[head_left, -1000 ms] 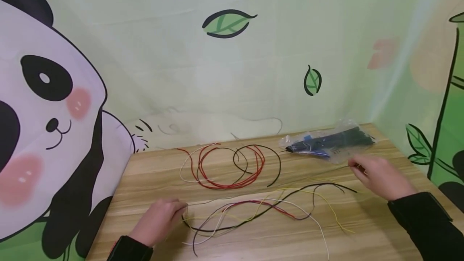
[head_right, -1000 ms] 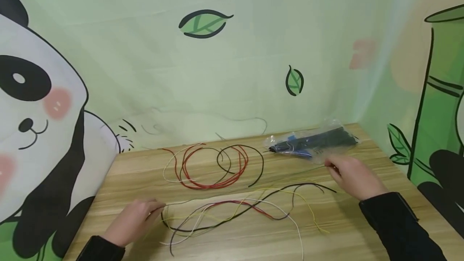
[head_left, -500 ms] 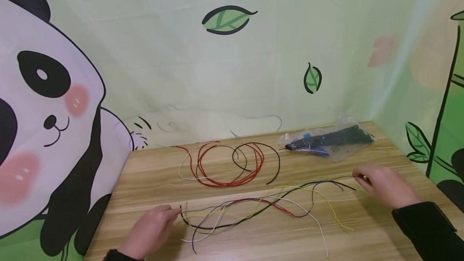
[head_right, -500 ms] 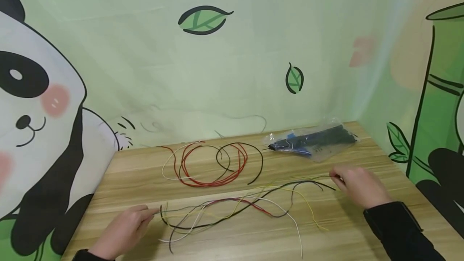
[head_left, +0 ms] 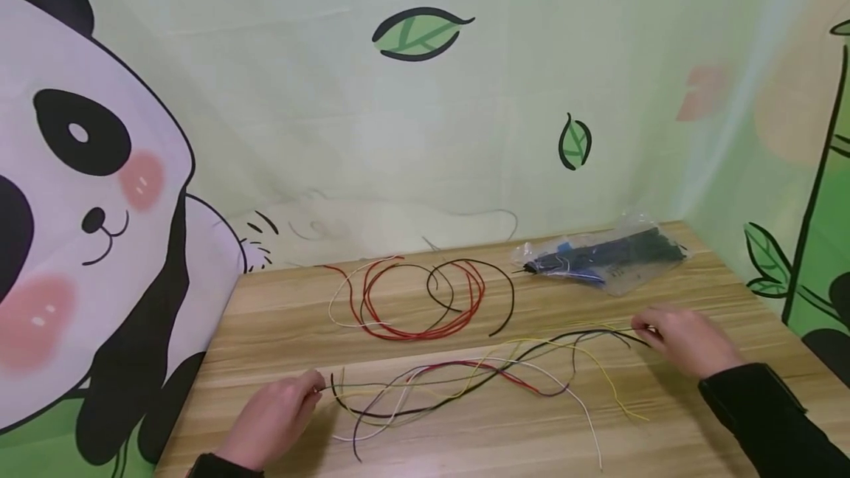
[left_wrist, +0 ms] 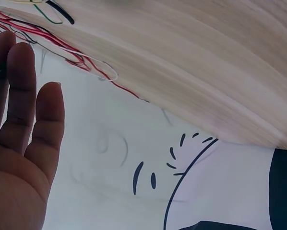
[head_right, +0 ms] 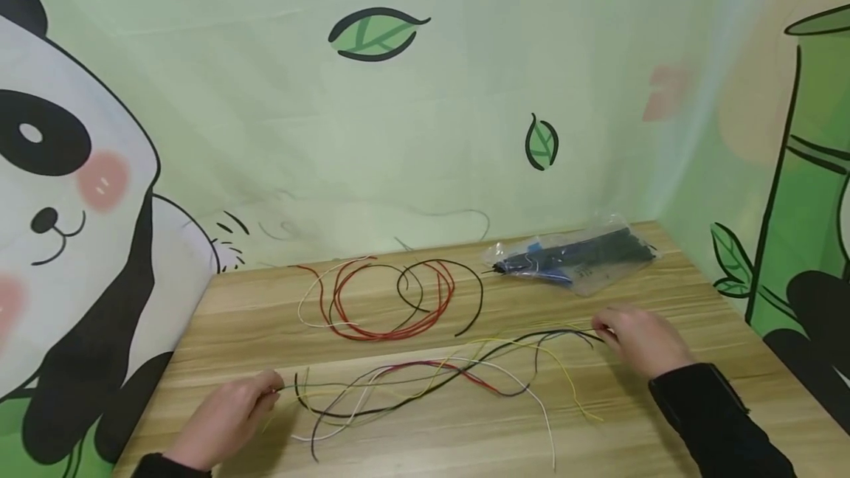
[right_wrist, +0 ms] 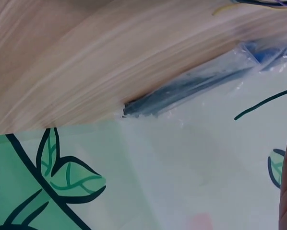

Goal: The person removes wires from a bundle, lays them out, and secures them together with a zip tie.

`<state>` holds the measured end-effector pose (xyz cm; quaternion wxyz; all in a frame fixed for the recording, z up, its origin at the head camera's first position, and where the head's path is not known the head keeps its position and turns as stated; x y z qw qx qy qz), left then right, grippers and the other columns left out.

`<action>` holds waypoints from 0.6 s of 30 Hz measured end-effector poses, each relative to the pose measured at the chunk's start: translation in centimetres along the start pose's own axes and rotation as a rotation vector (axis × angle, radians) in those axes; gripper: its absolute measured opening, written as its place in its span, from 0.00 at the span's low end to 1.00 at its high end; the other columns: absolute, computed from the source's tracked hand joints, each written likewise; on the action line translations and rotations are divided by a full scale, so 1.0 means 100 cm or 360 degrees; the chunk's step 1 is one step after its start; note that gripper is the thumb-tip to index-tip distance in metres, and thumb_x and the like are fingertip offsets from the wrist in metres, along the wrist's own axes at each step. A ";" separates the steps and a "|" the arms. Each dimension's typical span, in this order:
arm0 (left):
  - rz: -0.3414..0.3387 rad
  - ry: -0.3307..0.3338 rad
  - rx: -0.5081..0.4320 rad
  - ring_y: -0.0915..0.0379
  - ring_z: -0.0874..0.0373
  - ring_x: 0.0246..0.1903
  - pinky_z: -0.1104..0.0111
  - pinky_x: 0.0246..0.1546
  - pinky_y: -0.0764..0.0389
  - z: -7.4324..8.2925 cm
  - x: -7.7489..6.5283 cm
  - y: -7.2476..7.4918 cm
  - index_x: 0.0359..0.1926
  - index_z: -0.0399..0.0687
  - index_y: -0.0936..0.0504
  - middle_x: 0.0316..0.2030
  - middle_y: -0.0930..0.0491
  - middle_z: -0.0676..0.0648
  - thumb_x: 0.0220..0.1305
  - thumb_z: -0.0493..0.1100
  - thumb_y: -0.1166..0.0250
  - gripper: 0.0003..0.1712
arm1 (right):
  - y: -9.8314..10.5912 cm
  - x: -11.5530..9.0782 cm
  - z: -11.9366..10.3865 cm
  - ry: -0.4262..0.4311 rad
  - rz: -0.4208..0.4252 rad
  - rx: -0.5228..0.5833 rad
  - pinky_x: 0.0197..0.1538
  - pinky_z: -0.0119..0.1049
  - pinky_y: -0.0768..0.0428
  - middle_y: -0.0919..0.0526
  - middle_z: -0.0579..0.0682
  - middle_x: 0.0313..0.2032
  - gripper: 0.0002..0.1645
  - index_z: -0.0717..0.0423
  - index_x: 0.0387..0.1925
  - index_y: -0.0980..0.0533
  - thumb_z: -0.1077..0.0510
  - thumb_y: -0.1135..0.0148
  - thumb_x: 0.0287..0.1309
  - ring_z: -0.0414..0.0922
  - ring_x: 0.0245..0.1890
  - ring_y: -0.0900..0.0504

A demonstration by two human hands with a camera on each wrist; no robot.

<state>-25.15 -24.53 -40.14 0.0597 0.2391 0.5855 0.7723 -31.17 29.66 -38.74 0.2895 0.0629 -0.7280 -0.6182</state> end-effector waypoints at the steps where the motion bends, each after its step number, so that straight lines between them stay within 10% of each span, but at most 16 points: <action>1: -0.0010 0.0025 -0.0003 0.31 0.71 0.22 0.71 0.24 0.28 -0.001 0.000 -0.001 0.31 0.53 0.21 0.23 0.22 0.60 0.54 0.32 0.31 0.11 | -0.001 0.001 0.001 -0.0009 -0.0015 0.0005 0.31 0.41 0.22 0.17 0.46 0.29 0.09 0.52 0.30 0.19 0.65 0.28 0.46 0.45 0.29 0.18; 18: -0.0102 0.0085 0.0085 0.28 0.70 0.23 0.69 0.25 0.27 -0.007 0.002 -0.021 0.22 0.56 0.20 0.22 0.22 0.62 0.52 0.35 0.30 0.10 | -0.026 0.008 -0.005 0.0003 -0.0140 0.0039 0.33 0.42 0.21 0.17 0.44 0.27 0.07 0.52 0.27 0.18 0.64 0.27 0.47 0.44 0.28 0.18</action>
Point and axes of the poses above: each hand's wrist, its own x-axis towards the middle knuckle, its own y-axis out of the back of the hand, z = x × y, the point moved 5 cm from there along x, towards the middle knuckle
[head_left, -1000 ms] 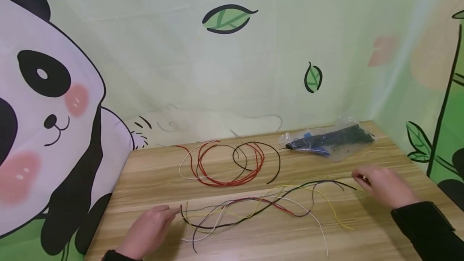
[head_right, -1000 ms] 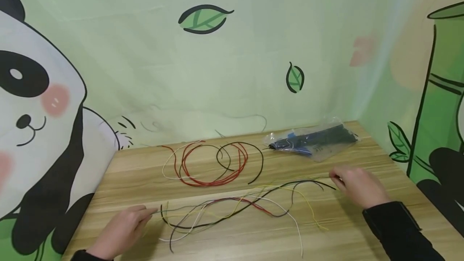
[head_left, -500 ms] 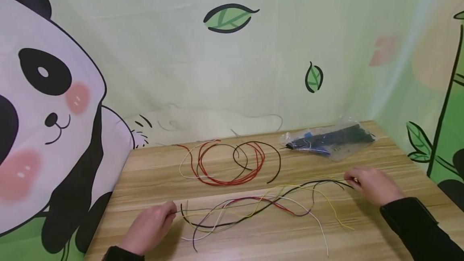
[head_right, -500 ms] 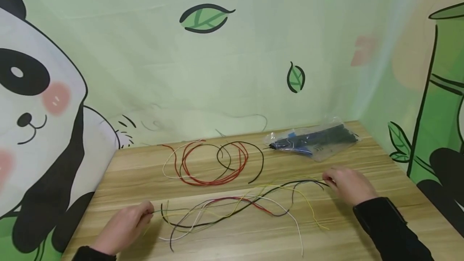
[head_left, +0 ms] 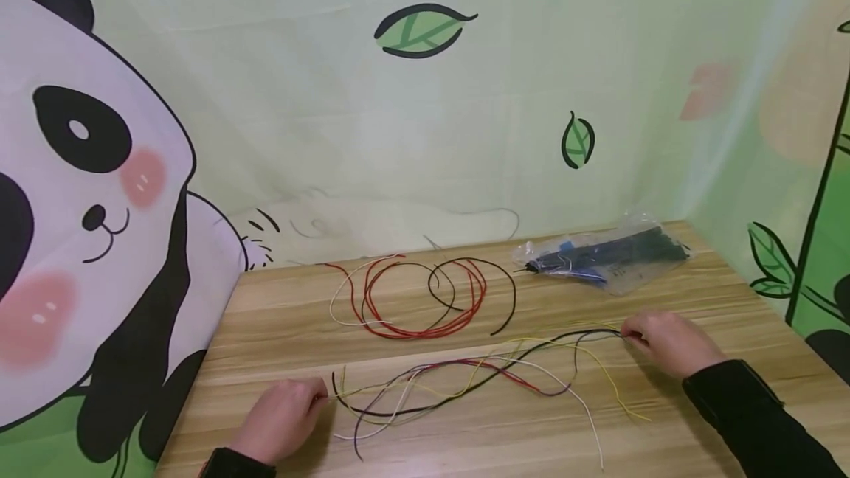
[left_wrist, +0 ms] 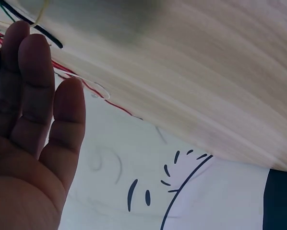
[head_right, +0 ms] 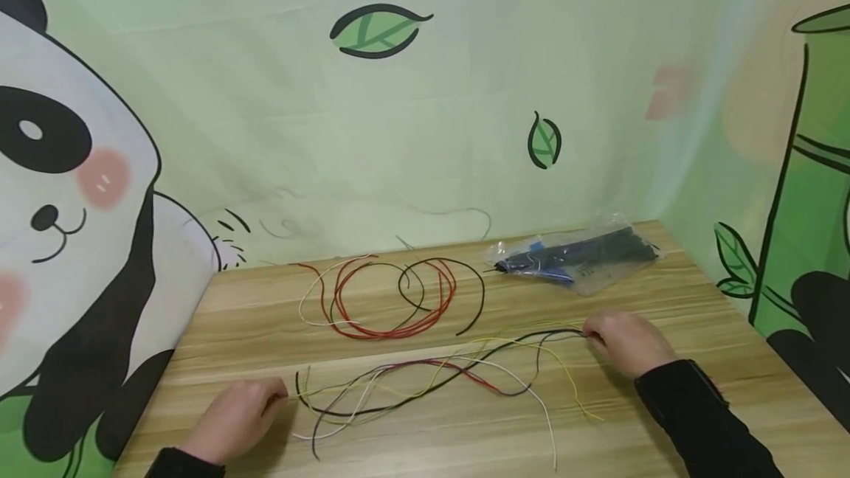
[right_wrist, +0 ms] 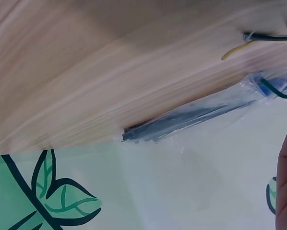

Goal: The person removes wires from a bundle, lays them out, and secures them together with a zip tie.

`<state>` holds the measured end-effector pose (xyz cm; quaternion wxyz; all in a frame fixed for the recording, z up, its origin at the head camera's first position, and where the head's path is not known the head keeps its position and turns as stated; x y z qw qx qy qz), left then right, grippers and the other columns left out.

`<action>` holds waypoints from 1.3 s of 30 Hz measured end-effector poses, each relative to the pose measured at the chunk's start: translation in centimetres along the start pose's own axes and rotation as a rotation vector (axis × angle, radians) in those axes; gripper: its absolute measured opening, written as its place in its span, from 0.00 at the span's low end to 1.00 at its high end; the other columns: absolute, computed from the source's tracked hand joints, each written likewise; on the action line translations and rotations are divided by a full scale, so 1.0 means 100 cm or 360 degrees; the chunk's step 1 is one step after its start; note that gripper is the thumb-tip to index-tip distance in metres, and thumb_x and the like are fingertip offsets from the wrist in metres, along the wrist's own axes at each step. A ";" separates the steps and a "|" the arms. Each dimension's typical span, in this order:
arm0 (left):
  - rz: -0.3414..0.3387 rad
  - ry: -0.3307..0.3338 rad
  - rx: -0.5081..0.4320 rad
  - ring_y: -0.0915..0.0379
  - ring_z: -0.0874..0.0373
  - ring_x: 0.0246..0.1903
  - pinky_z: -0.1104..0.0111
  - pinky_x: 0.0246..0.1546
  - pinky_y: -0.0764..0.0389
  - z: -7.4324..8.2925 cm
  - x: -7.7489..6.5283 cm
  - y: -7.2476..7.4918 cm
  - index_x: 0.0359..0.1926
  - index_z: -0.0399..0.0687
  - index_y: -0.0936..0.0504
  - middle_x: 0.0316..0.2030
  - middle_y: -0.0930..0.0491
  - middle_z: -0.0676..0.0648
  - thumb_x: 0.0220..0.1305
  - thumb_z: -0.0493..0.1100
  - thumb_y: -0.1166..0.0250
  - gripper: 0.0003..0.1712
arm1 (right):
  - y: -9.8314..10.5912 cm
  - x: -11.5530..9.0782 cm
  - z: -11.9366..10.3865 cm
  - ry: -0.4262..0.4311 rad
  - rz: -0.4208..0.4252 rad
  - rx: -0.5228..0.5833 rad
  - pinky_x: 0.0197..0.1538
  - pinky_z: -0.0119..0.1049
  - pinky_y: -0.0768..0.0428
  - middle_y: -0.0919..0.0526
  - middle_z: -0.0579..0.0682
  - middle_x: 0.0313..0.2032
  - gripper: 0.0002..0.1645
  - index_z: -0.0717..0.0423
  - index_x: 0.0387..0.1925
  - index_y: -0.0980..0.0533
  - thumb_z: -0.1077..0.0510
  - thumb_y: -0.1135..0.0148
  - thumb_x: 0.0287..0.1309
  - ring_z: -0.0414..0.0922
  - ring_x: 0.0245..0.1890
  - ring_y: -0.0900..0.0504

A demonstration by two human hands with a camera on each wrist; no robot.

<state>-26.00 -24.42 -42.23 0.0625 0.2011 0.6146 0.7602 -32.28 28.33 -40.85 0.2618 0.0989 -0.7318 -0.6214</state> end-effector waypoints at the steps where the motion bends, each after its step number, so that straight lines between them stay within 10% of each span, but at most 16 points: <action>1: -0.0020 -0.0003 -0.0010 0.28 0.71 0.23 0.70 0.25 0.27 0.000 0.000 -0.001 0.22 0.56 0.20 0.22 0.22 0.62 0.52 0.35 0.30 0.10 | -0.001 0.000 0.000 0.0002 -0.0005 0.0007 0.33 0.42 0.21 0.17 0.43 0.27 0.07 0.51 0.27 0.18 0.64 0.27 0.47 0.44 0.28 0.18; 24: -0.0235 -0.0375 -0.0285 0.33 0.69 0.30 0.71 0.31 0.28 -0.002 -0.010 -0.002 0.27 0.61 0.15 0.28 0.29 0.64 0.52 0.36 0.28 0.11 | -0.018 -0.003 -0.005 0.0026 -0.0063 0.0071 0.35 0.43 0.21 0.18 0.43 0.29 0.09 0.49 0.28 0.19 0.65 0.28 0.47 0.46 0.32 0.18; 39: -0.0334 -0.0200 -0.0350 0.36 0.72 0.25 0.74 0.25 0.32 0.000 -0.007 -0.003 0.29 0.57 0.13 0.25 0.30 0.66 0.57 0.43 0.30 0.02 | -0.008 -0.005 -0.007 0.0012 -0.0002 0.0138 0.33 0.41 0.21 0.17 0.43 0.29 0.08 0.51 0.29 0.19 0.66 0.29 0.48 0.44 0.30 0.18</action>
Point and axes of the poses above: each hand's wrist, its own x-axis towards the middle knuckle, its own y-axis out of the back of the hand, z = x × y, the point moved 5 cm from there along x, towards the middle knuckle
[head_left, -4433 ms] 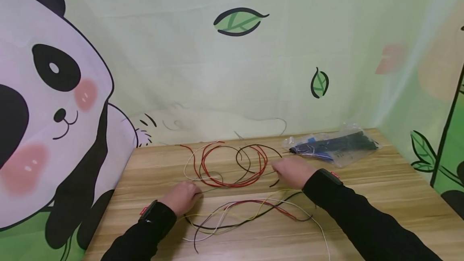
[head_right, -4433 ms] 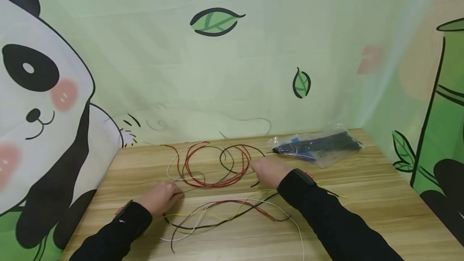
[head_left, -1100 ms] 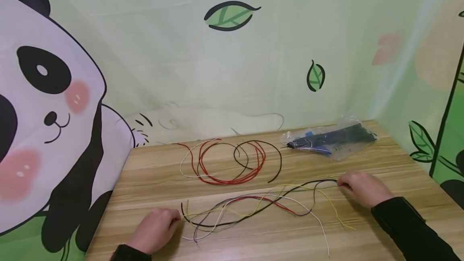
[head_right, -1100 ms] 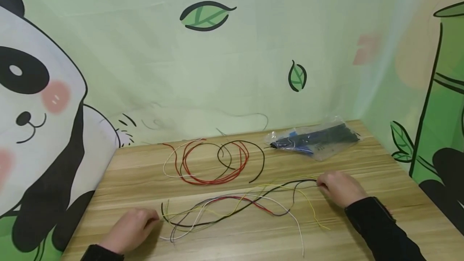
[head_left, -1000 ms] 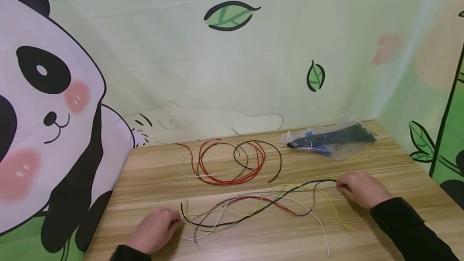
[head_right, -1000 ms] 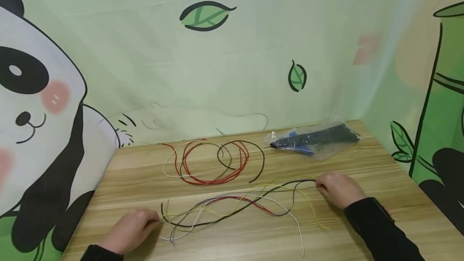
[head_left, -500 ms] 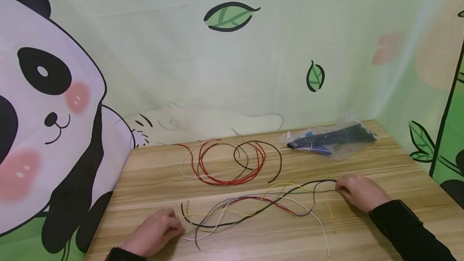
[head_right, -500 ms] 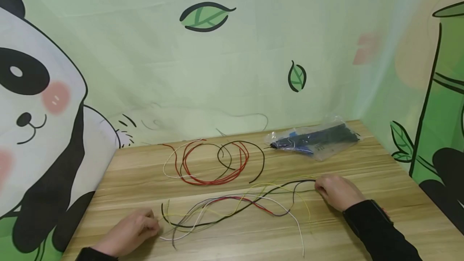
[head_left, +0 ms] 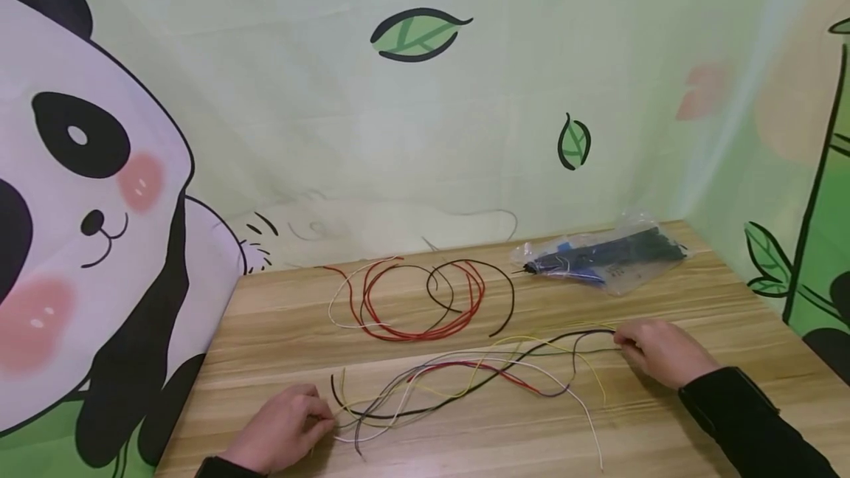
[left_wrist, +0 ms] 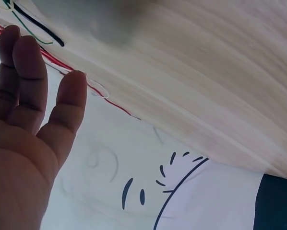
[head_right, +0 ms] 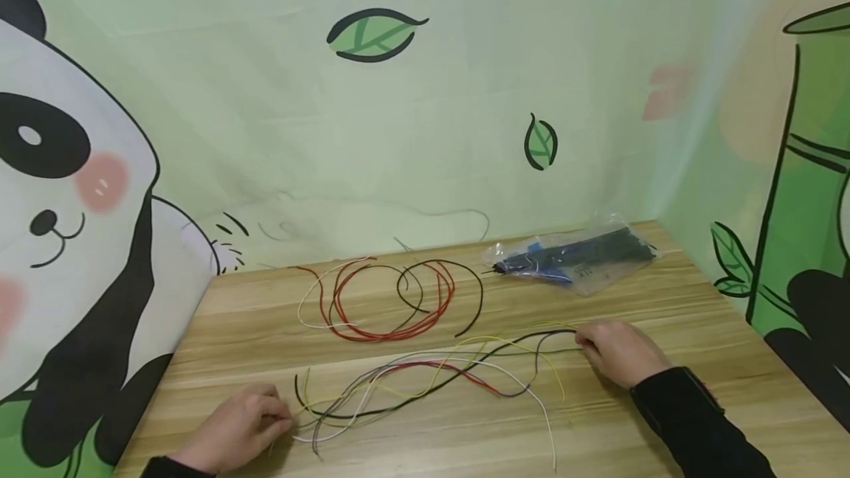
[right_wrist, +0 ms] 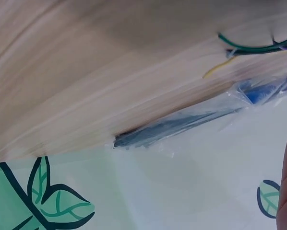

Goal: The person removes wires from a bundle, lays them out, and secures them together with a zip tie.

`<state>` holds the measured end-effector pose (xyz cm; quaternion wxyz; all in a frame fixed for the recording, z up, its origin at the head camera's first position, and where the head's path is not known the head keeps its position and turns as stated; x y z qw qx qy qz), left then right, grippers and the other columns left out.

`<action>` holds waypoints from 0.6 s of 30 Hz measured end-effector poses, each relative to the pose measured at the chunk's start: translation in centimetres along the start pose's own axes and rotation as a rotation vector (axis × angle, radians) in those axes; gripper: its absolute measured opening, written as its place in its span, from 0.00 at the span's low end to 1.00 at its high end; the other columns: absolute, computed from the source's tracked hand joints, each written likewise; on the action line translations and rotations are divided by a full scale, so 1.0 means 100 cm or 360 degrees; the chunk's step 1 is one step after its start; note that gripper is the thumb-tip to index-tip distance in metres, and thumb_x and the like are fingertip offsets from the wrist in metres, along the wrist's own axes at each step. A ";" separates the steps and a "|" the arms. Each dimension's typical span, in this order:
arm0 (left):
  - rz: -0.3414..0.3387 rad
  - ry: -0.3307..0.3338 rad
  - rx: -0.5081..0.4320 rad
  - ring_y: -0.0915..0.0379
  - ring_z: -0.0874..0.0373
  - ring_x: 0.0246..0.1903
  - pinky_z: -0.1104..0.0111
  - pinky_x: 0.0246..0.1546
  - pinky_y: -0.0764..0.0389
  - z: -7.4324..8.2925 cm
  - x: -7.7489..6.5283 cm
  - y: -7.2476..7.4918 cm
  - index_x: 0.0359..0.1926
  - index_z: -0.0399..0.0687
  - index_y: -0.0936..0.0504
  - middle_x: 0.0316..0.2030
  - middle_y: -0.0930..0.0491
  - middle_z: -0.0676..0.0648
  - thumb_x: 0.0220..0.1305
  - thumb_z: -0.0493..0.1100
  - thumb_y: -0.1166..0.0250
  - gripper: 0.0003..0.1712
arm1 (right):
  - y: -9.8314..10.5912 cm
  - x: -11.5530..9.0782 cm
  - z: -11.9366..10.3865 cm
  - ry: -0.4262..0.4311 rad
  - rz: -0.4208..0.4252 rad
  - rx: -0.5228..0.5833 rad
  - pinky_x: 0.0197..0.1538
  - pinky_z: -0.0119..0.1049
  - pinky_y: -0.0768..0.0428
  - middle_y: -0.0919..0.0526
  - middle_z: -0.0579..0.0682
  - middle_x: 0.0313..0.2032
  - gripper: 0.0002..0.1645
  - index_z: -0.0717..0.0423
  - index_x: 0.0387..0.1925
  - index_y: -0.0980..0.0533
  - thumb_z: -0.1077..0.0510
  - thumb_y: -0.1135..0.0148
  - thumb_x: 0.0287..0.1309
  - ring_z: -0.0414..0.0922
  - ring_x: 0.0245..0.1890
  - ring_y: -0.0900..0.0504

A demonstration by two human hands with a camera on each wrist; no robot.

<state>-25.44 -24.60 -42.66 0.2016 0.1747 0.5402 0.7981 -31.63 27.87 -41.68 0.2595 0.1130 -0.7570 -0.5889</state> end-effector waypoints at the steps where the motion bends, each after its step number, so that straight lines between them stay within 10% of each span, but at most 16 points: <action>1: 0.0000 0.0003 -0.0011 0.36 0.72 0.26 0.74 0.25 0.32 0.000 0.000 0.000 0.29 0.57 0.13 0.26 0.30 0.66 0.57 0.44 0.30 0.02 | 0.001 0.000 0.000 0.0001 0.0011 -0.0001 0.34 0.41 0.21 0.17 0.44 0.29 0.09 0.52 0.30 0.19 0.67 0.29 0.48 0.44 0.30 0.17; 18: 0.0108 -0.0221 -0.0377 0.30 0.71 0.30 0.73 0.30 0.27 0.016 -0.008 0.020 0.32 0.57 0.14 0.31 0.26 0.65 0.62 0.44 0.34 0.04 | 0.008 0.003 -0.005 -0.0001 0.0054 -0.0047 0.35 0.43 0.20 0.15 0.46 0.29 0.07 0.54 0.31 0.17 0.66 0.29 0.49 0.46 0.31 0.16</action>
Point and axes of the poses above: each hand's wrist, its own x-axis towards the middle knuckle, its own y-axis out of the back of the hand, z = x × y, the point moved 5 cm from there along x, towards the middle knuckle
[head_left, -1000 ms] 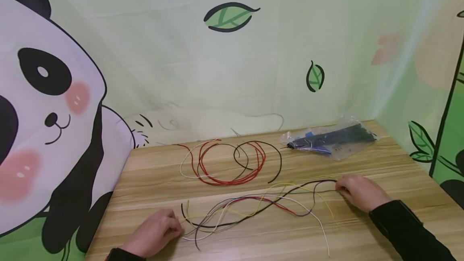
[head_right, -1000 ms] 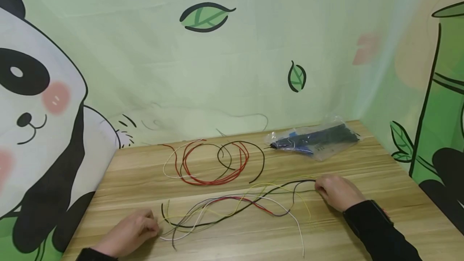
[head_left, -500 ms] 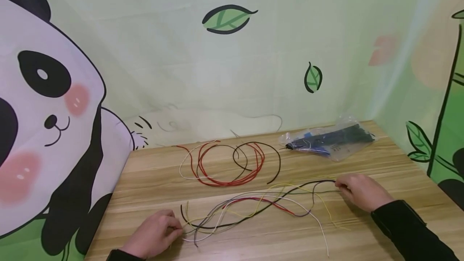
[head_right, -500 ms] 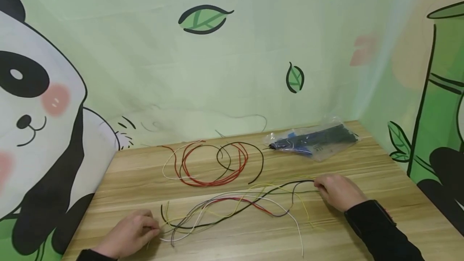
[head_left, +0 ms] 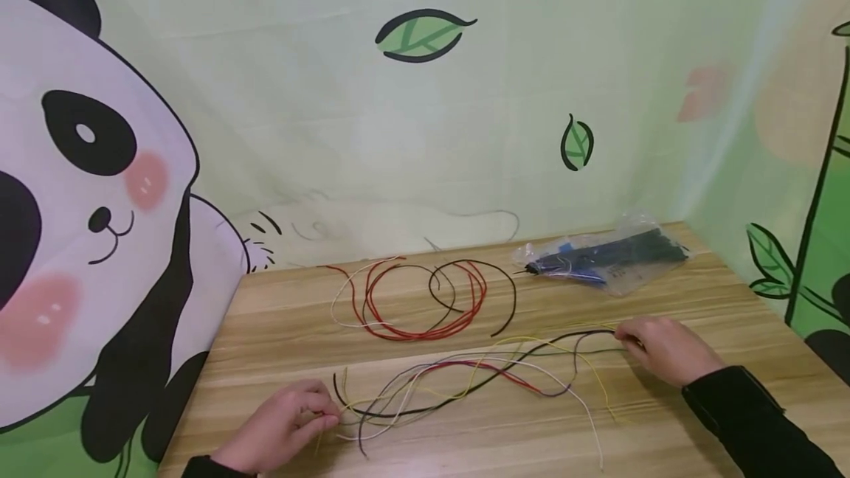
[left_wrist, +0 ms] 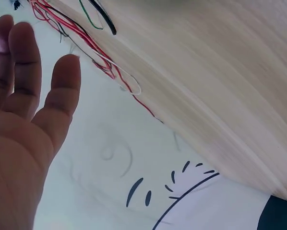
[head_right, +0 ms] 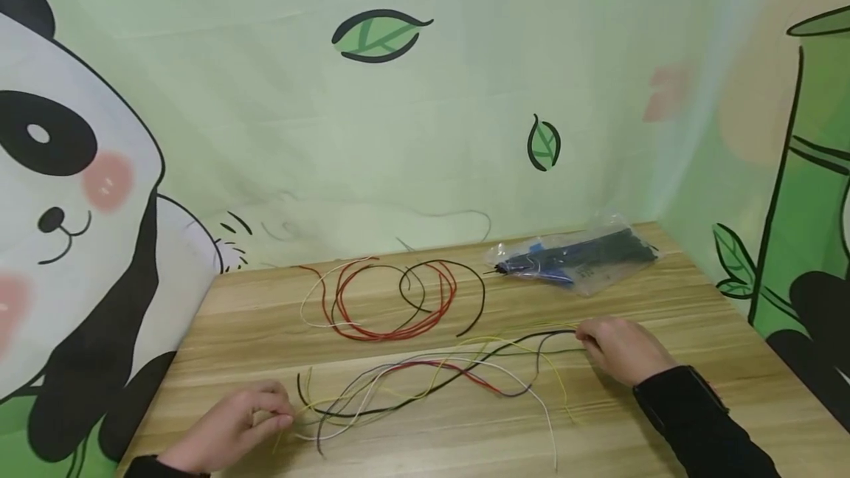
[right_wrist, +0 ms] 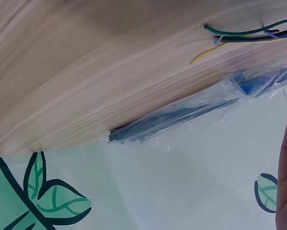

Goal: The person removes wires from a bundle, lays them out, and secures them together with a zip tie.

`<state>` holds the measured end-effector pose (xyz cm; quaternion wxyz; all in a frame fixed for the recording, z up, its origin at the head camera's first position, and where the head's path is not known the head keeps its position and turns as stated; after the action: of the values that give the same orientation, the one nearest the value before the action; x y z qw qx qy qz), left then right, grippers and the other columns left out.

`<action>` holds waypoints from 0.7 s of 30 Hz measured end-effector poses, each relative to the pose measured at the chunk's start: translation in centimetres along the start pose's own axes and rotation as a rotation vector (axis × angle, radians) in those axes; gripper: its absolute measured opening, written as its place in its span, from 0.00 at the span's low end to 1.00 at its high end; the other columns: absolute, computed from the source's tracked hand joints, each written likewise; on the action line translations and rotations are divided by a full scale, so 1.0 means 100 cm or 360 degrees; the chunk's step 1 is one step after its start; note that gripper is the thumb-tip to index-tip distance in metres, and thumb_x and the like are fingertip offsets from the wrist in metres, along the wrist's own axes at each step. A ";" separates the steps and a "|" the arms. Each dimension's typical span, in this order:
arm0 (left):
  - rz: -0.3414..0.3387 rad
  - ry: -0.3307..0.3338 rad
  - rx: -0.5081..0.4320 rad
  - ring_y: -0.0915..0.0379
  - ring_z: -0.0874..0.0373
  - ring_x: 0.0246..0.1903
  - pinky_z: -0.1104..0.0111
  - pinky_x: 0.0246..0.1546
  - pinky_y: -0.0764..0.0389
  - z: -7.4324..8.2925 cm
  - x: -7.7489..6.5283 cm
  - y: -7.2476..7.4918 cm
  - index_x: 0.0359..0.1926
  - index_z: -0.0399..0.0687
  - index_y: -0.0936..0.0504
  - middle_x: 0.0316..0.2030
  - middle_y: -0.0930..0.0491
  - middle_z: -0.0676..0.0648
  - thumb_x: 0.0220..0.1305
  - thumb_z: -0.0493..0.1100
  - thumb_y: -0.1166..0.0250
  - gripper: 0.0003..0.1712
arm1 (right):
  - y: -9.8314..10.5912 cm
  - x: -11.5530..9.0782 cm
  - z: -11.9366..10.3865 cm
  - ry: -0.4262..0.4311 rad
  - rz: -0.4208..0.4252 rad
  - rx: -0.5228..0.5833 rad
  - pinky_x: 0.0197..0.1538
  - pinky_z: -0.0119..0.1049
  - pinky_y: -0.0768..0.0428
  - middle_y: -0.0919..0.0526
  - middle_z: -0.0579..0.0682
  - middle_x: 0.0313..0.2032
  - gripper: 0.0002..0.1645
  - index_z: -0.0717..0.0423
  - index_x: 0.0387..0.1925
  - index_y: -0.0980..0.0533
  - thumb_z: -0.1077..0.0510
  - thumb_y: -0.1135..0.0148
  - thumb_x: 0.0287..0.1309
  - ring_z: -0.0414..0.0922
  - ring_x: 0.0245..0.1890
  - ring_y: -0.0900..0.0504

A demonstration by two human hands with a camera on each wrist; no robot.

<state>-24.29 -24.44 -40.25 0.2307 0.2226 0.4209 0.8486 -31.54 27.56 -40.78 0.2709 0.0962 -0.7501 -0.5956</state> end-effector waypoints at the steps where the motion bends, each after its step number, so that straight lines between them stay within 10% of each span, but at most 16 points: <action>1: -0.0013 -0.0009 -0.0009 0.30 0.71 0.30 0.72 0.30 0.27 0.001 0.001 0.000 0.31 0.57 0.14 0.31 0.26 0.65 0.62 0.44 0.34 0.03 | 0.000 0.000 0.000 -0.0001 0.0002 -0.0003 0.34 0.43 0.20 0.15 0.46 0.29 0.07 0.54 0.31 0.17 0.66 0.29 0.49 0.45 0.30 0.16; 21: -0.0048 -0.0020 -0.0172 0.27 0.67 0.35 0.67 0.36 0.25 -0.002 0.000 0.004 0.30 0.55 0.14 0.34 0.22 0.60 0.64 0.43 0.35 0.06 | 0.003 -0.001 0.000 -0.0018 -0.0007 -0.0043 0.36 0.45 0.20 0.16 0.46 0.30 0.05 0.54 0.32 0.18 0.63 0.30 0.51 0.46 0.31 0.16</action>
<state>-24.47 -24.72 -40.05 0.2578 0.2087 0.3764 0.8650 -31.42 27.68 -40.57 0.2667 0.0910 -0.7433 -0.6068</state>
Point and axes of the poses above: each hand's wrist, its own x-axis towards the middle knuckle, its own y-axis out of the back of the hand, z = x × y, the point moved 5 cm from there along x, towards the middle knuckle
